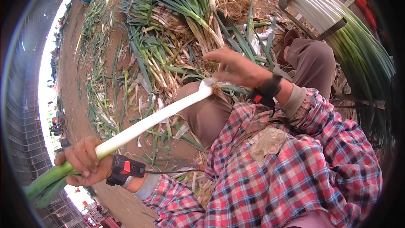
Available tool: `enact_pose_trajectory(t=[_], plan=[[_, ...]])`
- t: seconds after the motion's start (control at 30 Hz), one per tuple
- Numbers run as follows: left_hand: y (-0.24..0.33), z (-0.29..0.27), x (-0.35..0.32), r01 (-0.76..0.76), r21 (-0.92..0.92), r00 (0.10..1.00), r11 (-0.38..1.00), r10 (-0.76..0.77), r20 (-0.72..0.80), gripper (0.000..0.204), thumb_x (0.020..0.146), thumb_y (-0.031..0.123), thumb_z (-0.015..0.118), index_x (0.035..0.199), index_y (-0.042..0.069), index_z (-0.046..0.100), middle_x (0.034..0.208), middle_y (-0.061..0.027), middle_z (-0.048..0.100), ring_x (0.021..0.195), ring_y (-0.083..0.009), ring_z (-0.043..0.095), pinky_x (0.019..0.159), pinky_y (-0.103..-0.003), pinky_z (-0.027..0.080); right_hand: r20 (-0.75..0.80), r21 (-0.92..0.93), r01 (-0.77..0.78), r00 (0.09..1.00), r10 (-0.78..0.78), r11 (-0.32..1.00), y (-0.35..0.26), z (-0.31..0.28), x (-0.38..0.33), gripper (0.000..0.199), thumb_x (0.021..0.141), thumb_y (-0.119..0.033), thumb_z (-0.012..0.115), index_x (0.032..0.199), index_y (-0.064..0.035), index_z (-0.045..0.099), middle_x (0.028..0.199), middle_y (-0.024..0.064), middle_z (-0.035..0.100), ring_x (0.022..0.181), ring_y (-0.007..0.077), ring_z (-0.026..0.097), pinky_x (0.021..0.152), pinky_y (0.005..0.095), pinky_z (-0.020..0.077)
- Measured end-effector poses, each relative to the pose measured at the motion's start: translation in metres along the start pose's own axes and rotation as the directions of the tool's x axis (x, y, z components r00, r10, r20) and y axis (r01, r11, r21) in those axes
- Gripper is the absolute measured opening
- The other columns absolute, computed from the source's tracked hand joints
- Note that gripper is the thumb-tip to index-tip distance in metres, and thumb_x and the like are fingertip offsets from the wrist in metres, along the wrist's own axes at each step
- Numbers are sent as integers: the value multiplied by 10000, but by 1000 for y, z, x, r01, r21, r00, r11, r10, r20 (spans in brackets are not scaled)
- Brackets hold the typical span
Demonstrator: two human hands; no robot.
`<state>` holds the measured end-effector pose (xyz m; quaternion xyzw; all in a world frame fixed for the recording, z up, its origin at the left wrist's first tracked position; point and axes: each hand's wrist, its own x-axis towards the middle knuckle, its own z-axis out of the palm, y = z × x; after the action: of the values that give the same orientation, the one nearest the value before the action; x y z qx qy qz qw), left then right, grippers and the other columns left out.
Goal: Cleaning, trimming, and bunching harvested leeks in an agricultural setting.
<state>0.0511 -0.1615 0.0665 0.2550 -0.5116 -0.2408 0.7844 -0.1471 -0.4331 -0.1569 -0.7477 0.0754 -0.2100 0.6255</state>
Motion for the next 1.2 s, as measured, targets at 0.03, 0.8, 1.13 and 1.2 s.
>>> enact_pose_trajectory(t=[0.03,0.8,1.13,1.2], plan=[[-1,-1,4,4,-3,1000,1000,-4,5,462,820,186,720,1215,-9,578,591,31,485,433,-53,411,489,-204,382,-7,1,-1,1000,1,1000,-2,7,4,313,906,-272,660,1120,-46,627,1016,120,633,893,201,637,796,325,506],[-41,-14,-19,158,193,819,968,-20,-574,306,1012,288,501,1108,8,580,553,47,371,458,-53,347,539,-236,337,187,-516,-227,911,367,826,66,-41,-47,133,850,-133,650,895,-43,563,790,103,560,808,295,610,687,397,463],[-74,16,-10,172,418,791,892,128,-598,427,1007,447,462,1056,42,583,540,72,349,452,-32,307,474,-211,267,182,-108,149,975,-128,983,-49,46,-9,314,749,-100,759,1003,-61,578,945,120,539,914,314,561,774,404,465],[-77,20,-7,162,432,778,887,155,-609,448,1014,466,432,1037,39,567,527,72,337,436,-32,290,447,-205,242,212,-134,200,963,-169,971,-48,55,-9,311,748,-93,748,980,-63,543,936,122,530,912,335,548,760,420,460]])
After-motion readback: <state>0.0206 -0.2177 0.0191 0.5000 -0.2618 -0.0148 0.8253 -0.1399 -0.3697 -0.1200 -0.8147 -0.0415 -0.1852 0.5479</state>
